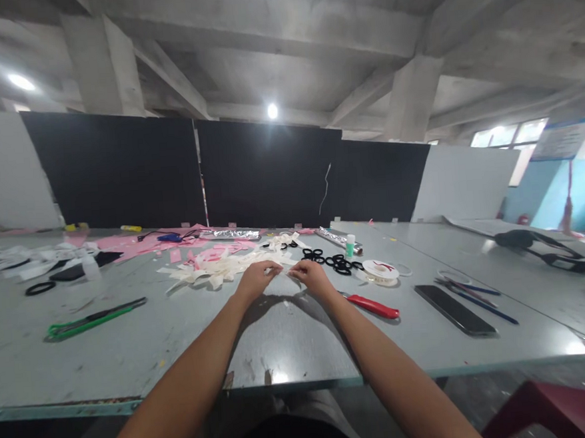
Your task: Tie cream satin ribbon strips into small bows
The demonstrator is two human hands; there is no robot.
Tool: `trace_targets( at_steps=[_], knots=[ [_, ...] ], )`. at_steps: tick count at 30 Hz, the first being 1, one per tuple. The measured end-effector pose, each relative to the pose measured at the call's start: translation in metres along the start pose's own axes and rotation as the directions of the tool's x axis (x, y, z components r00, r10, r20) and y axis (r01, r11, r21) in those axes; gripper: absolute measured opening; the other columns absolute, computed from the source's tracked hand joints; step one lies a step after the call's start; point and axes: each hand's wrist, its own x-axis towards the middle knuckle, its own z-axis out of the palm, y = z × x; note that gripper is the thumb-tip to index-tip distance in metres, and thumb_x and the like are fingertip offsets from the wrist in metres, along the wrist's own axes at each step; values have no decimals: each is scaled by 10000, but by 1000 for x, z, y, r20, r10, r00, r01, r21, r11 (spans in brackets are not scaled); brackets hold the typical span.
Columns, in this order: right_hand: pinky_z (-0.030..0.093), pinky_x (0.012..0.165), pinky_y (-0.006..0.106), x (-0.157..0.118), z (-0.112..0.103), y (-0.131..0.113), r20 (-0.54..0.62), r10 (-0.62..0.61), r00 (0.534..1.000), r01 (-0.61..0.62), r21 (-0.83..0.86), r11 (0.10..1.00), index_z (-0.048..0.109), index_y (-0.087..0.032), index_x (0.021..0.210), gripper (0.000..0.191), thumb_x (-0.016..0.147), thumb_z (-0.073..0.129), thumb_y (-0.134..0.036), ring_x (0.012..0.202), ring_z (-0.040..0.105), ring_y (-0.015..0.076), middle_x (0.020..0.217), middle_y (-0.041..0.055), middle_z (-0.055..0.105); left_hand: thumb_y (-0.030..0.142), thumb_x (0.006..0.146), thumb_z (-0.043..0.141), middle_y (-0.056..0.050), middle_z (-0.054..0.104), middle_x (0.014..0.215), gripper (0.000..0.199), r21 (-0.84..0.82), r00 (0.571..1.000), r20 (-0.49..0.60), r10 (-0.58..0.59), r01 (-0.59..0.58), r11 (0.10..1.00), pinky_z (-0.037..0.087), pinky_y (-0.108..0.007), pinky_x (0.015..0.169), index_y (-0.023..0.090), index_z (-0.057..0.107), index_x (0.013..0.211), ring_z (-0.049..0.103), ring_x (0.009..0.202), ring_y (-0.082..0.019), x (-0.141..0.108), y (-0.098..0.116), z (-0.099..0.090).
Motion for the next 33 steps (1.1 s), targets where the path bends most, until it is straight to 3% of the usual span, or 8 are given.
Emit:
trace_targets(
  at_steps=[6, 14, 22, 27, 33],
  knots=[
    [313, 549, 233, 0, 2, 1, -84, 109, 990, -101, 96, 990, 624, -177, 633, 185, 692, 676, -345, 566, 446, 123, 575, -18, 555, 389, 804, 553, -13, 725, 888, 259, 21, 999, -21, -36, 36, 999, 465, -250, 673, 224, 728, 901, 637, 695, -160, 1, 0, 3],
    [302, 516, 231, 1, -12, 6, -240, 164, 957, -68, 365, 929, 525, -185, 676, 227, 745, 572, -396, 520, 367, 110, 551, -49, 441, 376, 795, 549, -17, 717, 869, 255, -3, 991, -85, -106, 106, 994, 449, -247, 645, 210, 715, 895, 626, 692, -161, 0, -10, -5],
    [278, 508, 256, -1, -30, 23, -427, 279, 860, -212, 198, 957, 393, -211, 482, 443, 827, 428, -487, 481, 362, 124, 449, -42, 361, 394, 792, 551, -25, 705, 810, 275, -39, 996, -41, -74, 72, 997, 440, -245, 608, 194, 713, 888, 610, 654, -160, -2, -5, -3],
    [337, 559, 245, 1, -34, 34, -546, 324, 773, -245, 213, 946, 534, -192, 716, 250, 681, 615, -426, 571, 460, 141, 612, -22, 529, 391, 792, 551, -25, 692, 783, 276, -62, 996, -39, -75, 73, 995, 437, -248, 602, 190, 711, 893, 603, 651, -160, -2, -4, -2],
    [267, 517, 271, -1, -39, 30, -491, 311, 814, -273, 150, 950, 410, -208, 475, 402, 815, 420, -421, 497, 388, 135, 456, -26, 417, 401, 788, 560, -18, 684, 752, 275, -62, 997, -40, -70, 68, 996, 442, -249, 600, 196, 709, 894, 605, 649, -161, -2, -3, -1]
  ],
)
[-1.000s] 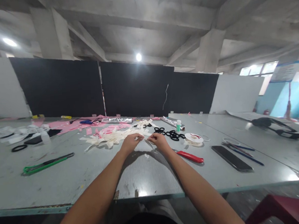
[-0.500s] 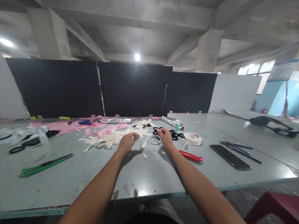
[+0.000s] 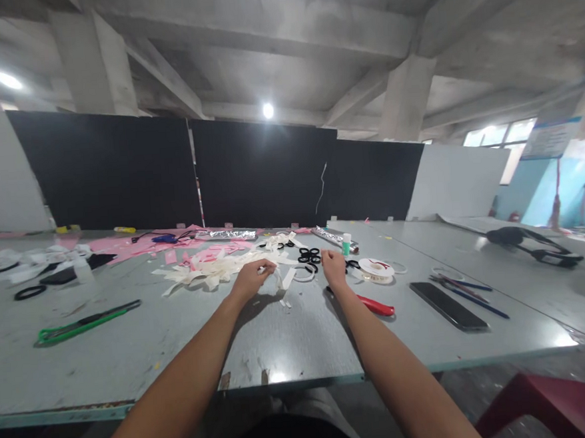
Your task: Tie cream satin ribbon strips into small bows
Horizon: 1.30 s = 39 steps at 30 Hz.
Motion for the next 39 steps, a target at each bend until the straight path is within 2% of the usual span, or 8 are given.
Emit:
trace_targets(
  at_steps=[9, 15, 19, 22, 27, 31, 36, 39],
  knots=[
    [233, 470, 250, -3, 2, -8, -68, -64, 996, 75, 179, 981, 196, -235, 527, 307, 655, 475, -221, 464, 252, 94, 490, -74, 192, 398, 787, 563, -32, 699, 822, 282, -2, 1000, -9, 4, -4, 1000, 459, -252, 610, 190, 706, 912, 615, 663, -162, 1, 0, 0],
    [297, 472, 246, 1, 7, 1, 15, -48, 999, 45, 181, 982, 255, -244, 583, 216, 664, 452, -203, 446, 329, 112, 475, -85, 258, 383, 786, 566, -37, 703, 873, 271, -8, 1000, -12, 5, -5, 1000, 466, -258, 621, 189, 704, 916, 615, 645, -154, 1, -1, 0],
    [358, 538, 254, -5, 11, -1, 82, -98, 992, 85, 152, 985, 421, -228, 762, 12, 751, 426, -228, 493, 455, 138, 522, -66, 463, 383, 787, 566, -41, 705, 886, 272, -10, 1000, -8, 5, -5, 1000, 460, -251, 610, 185, 701, 916, 611, 647, -151, 2, -1, -1],
    [370, 566, 256, -9, 10, -7, 168, -121, 978, 101, 121, 988, 506, -212, 861, 140, 826, 420, -316, 516, 503, 153, 531, -48, 531, 377, 787, 566, -42, 706, 901, 265, -10, 1000, -7, 8, -8, 1000, 456, -246, 601, 184, 700, 908, 608, 644, -149, 2, -1, 0],
    [312, 550, 256, -10, 6, -12, 213, -163, 963, 180, -62, 982, 485, -205, 538, 416, 858, 412, -461, 527, 473, 148, 495, -13, 494, 385, 777, 568, -37, 707, 873, 281, -8, 1000, -6, -8, 8, 1000, 442, -240, 580, 185, 703, 921, 597, 622, -145, 2, -1, 0],
    [304, 536, 242, -10, 7, -11, 142, -189, 972, 194, -25, 981, 532, -198, 643, 329, 832, 465, -459, 534, 447, 139, 542, -26, 496, 404, 775, 556, -19, 689, 755, 312, 7, 1000, 6, -16, 16, 1000, 426, -242, 574, 178, 702, 932, 574, 589, -144, 2, 1, -1],
    [258, 493, 268, -10, 7, -13, 234, -66, 970, 91, -97, 991, 425, -208, 469, 503, 882, 356, -487, 463, 391, 140, 432, -18, 396, 418, 788, 537, 11, 637, 633, 282, 50, 1000, -2, 20, -20, 999, 411, -250, 636, 184, 693, 820, 568, 625, -152, 2, 5, -3],
    [317, 525, 251, -9, 12, -10, 231, -111, 967, 129, -63, 990, 545, -190, 589, 382, 876, 373, -373, 525, 445, 145, 527, -6, 498, 411, 796, 522, 13, 625, 618, 277, 61, 999, -8, 37, -37, 997, 403, -253, 650, 182, 678, 792, 568, 633, -156, 1, 7, -3]
  ],
)
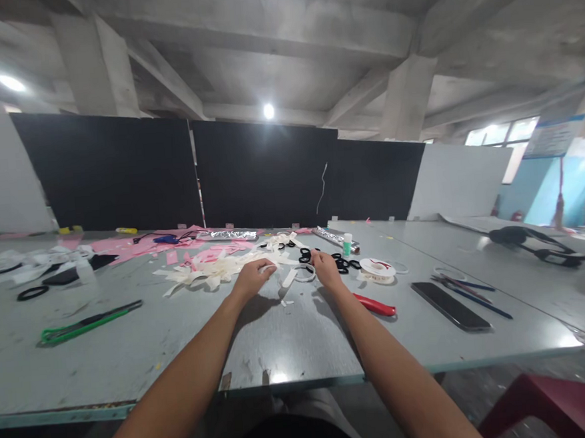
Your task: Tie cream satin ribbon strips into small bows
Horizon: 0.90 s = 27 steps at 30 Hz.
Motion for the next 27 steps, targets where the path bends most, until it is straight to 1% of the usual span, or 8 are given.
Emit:
trace_targets(
  at_steps=[3, 5, 9, 13, 19, 22, 24, 27],
  knots=[
    [408, 621, 244, 0, 8, 7, 52, -78, 996, 77, 18, 997, 647, -175, 794, 177, 774, 476, -214, 646, 527, 143, 719, 16, 620, 409, 795, 516, 7, 634, 638, 279, 0, 1000, 0, 3, -3, 1000, 404, -255, 656, 178, 672, 792, 571, 639, -159, -1, 1, 0],
    [437, 621, 252, -1, 14, 12, 119, -47, 992, 44, 34, 998, 670, -171, 842, 211, 720, 499, -150, 624, 546, 135, 748, 23, 645, 414, 795, 514, 12, 623, 620, 281, -2, 1000, 3, -9, 9, 1000, 402, -255, 645, 179, 669, 794, 567, 622, -158, -1, 1, 0],
    [412, 465, 238, -2, 17, 15, 222, 100, 970, -127, 112, 985, 679, -152, 863, 220, 717, 514, -156, 431, 502, 115, 605, 3, 616, 416, 791, 516, 19, 604, 589, 279, -3, 1000, 10, -30, 30, 1000, 393, -258, 628, 183, 669, 808, 555, 587, -155, -1, 0, 0],
    [382, 427, 229, -1, 13, 12, 233, 119, 965, -151, 123, 981, 649, -157, 734, 125, 721, 554, -238, 381, 480, 115, 486, -26, 544, 417, 793, 511, 18, 597, 586, 283, -8, 1000, 13, -26, 26, 1000, 387, -257, 631, 181, 667, 808, 546, 589, -156, -1, 0, 0],
    [329, 496, 226, -1, 9, 9, 121, -1, 993, 9, -68, 998, 528, -190, 613, 297, 818, 461, -394, 500, 495, 124, 538, -11, 545, 403, 789, 514, 18, 596, 587, 268, -2, 999, 15, -37, 37, 999, 388, -257, 638, 182, 664, 810, 553, 597, -159, -1, 1, -1],
    [319, 510, 245, 0, 6, 7, 77, -6, 997, 14, -106, 994, 459, -199, 499, 458, 851, 386, -482, 504, 477, 140, 470, -1, 479, 403, 788, 513, 14, 607, 606, 270, -8, 999, 21, -40, 40, 999, 392, -259, 634, 179, 662, 808, 560, 584, -158, -1, 0, 0],
    [331, 493, 252, 2, 4, 7, 26, 44, 999, -44, -2, 999, 482, -198, 506, 471, 851, 364, -497, 460, 461, 137, 446, -9, 451, 402, 789, 514, 13, 611, 617, 267, -10, 999, 24, -35, 36, 999, 393, -258, 635, 180, 660, 804, 562, 579, -155, 0, -1, 0],
    [374, 456, 251, 6, 1, 10, -3, 161, 987, -154, 275, 949, 610, -175, 676, 348, 791, 451, -462, 410, 465, 130, 455, -43, 439, 405, 792, 516, 15, 604, 608, 265, -6, 999, 23, -28, 28, 1000, 392, -257, 640, 181, 658, 800, 559, 579, -153, 0, -2, 0]
  ],
)
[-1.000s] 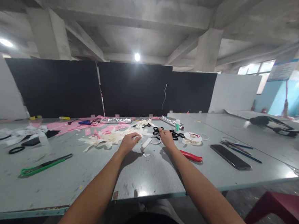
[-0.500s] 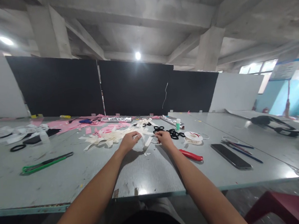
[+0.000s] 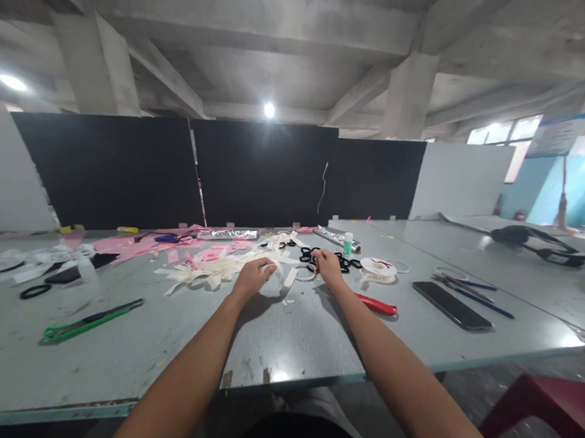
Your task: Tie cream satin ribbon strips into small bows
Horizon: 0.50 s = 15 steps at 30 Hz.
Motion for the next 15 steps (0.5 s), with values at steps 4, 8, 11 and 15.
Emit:
trace_targets(
  at_steps=[4, 8, 11, 15],
  knots=[
    [461, 480, 258, 5, -3, 4, -18, 115, 993, -105, 274, 956, 660, -142, 776, 285, 670, 579, -395, 428, 481, 115, 481, -64, 445, 412, 796, 513, 15, 596, 588, 274, 2, 1000, -4, -5, 5, 1000, 391, -258, 639, 181, 660, 802, 552, 582, -156, 0, -1, 0],
    [449, 455, 235, 8, -6, 1, -157, 144, 977, -87, 324, 942, 650, -142, 831, 257, 636, 567, -286, 420, 478, 98, 514, -65, 481, 418, 791, 522, 17, 590, 570, 277, 6, 1000, -6, -18, 18, 1000, 389, -257, 629, 183, 667, 812, 551, 578, -156, 0, -2, 1],
    [413, 425, 220, 7, -13, -9, -226, 128, 966, -55, 305, 951, 646, -143, 834, 250, 635, 525, -236, 408, 501, 98, 535, -60, 495, 416, 791, 521, 15, 602, 588, 277, -2, 1000, -7, -12, 12, 1000, 393, -258, 631, 181, 666, 806, 557, 577, -153, 1, -2, 1],
    [426, 446, 212, 8, -30, -28, -350, -24, 937, 115, 241, 964, 650, -150, 842, 252, 625, 531, -199, 436, 520, 104, 494, -85, 427, 423, 792, 519, 11, 613, 610, 287, -11, 1000, -1, -7, 7, 1000, 399, -261, 633, 176, 665, 803, 563, 570, -151, 0, -1, 1]
  ],
)
